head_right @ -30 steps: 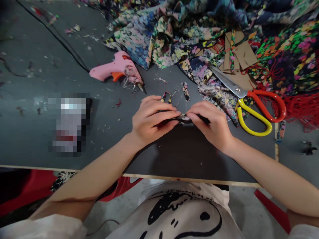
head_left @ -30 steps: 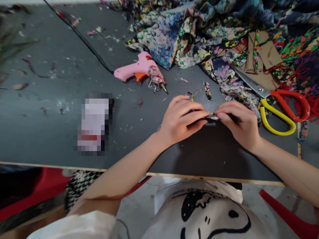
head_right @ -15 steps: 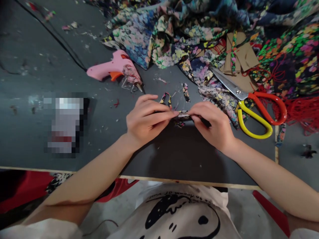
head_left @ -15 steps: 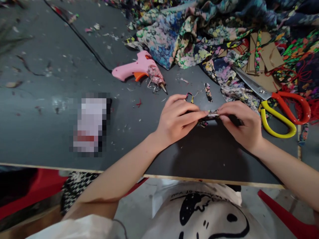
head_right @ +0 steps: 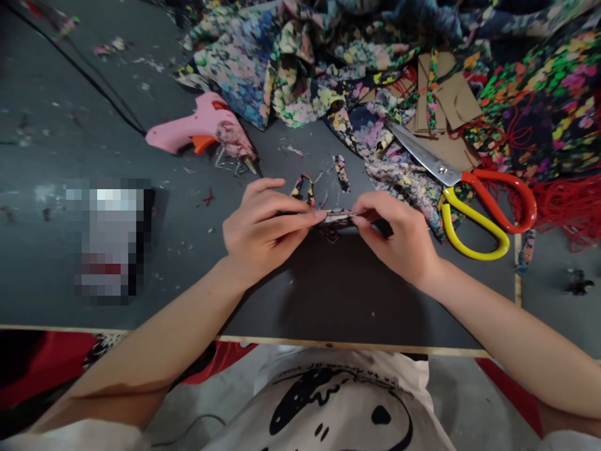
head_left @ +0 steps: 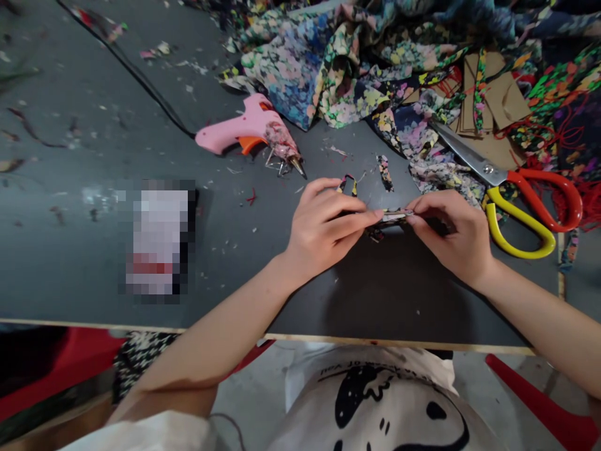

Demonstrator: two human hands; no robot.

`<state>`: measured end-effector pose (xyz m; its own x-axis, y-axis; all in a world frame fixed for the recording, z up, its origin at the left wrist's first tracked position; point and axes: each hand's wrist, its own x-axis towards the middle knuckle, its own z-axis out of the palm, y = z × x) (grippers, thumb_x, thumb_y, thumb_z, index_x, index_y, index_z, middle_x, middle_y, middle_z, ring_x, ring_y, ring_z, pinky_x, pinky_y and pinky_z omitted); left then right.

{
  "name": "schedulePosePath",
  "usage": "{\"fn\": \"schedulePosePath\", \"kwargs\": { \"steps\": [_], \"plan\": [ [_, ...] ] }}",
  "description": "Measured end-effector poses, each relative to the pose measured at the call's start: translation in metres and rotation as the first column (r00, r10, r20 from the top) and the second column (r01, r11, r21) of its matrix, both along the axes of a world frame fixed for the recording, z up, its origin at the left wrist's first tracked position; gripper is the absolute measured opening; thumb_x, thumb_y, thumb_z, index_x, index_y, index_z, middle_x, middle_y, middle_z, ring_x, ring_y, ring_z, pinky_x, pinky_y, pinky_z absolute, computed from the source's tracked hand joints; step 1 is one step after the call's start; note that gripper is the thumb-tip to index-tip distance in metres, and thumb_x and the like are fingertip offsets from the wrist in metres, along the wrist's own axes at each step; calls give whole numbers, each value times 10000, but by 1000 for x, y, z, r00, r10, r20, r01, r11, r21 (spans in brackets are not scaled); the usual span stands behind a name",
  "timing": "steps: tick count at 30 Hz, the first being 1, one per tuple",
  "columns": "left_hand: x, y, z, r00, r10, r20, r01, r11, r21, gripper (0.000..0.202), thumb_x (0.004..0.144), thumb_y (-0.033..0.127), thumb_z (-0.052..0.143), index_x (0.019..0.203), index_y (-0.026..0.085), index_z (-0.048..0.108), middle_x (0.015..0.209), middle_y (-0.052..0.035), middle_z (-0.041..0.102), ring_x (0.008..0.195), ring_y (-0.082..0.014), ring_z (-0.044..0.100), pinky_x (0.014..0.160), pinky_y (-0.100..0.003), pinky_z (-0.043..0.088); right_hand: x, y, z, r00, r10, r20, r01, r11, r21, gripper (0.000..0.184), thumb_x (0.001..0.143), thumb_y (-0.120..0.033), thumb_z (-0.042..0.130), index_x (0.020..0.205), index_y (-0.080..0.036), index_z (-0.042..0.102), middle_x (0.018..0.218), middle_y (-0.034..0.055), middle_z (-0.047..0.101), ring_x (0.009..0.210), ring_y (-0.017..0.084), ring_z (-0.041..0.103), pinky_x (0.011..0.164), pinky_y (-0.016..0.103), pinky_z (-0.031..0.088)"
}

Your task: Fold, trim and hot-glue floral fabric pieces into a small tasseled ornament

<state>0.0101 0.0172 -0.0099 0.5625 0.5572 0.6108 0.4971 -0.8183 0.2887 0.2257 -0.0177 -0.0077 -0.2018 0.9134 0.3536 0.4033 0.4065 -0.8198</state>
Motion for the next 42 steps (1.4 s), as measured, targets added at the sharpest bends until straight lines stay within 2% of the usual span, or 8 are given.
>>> {"fn": "schedulePosePath", "kwargs": {
  "steps": [4,7,10,16,30,34,38,42],
  "plan": [
    [0,-1,0,1000,-16,6,16,1000,3,185,848,131,601,959,274,640,797,49,692,672,-81,594,925,-344,471,1,0,0,992,33,-121,-29,999,33,227,817,-68,557,986,-218,569,953,41,641,892,146,631,767,291,531],
    [0,-2,0,1000,-30,8,30,999,28,187,836,132,623,959,272,643,799,48,694,654,-78,575,918,-343,469,0,3,5,997,58,-43,-51,985,163,178,802,-65,596,905,-209,617,869,36,655,850,145,632,763,300,515],
    [1,-3,0,999,-31,17,30,999,32,193,827,130,639,948,280,643,806,52,693,657,-76,572,925,-343,465,-2,6,7,997,69,35,-74,981,179,133,799,-79,618,870,-189,644,840,48,654,787,133,629,717,286,509],
    [1,-3,1,999,-27,22,27,999,26,174,834,136,636,936,276,647,795,49,689,665,-75,573,929,-342,460,-2,5,6,996,86,9,-87,995,53,121,812,-125,597,887,-205,648,832,37,659,758,137,612,612,266,492],
    [-1,-4,2,999,6,35,-4,999,-42,215,846,121,585,943,304,643,836,54,700,723,-90,611,917,-343,466,0,4,5,995,71,-68,-78,990,-114,83,816,-136,599,857,-202,630,839,31,653,790,137,606,693,282,501],
    [1,-5,4,998,43,46,-43,999,-4,221,838,111,589,951,294,639,829,45,704,726,-96,622,882,-331,487,-1,3,4,994,-31,-105,19,993,-117,54,804,-167,646,836,-198,616,842,24,639,776,123,613,683,259,508],
    [4,-5,5,996,64,57,-67,997,47,214,837,115,589,961,279,650,811,31,707,724,-103,638,797,-305,495,-5,0,7,978,-106,-178,47,950,-308,154,821,-272,652,728,-188,562,611,-35,562,512,68,540,464,196,423],
    [10,-11,5,997,74,22,-75,991,108,185,836,109,606,962,237,650,804,10,707,736,-111,647,697,-267,470,-10,-1,11,933,-156,-325,2,903,-430,136,835,-291,637,759,-186,600,646,-9,660,584,104,643,564,215,537]
  ]
}}
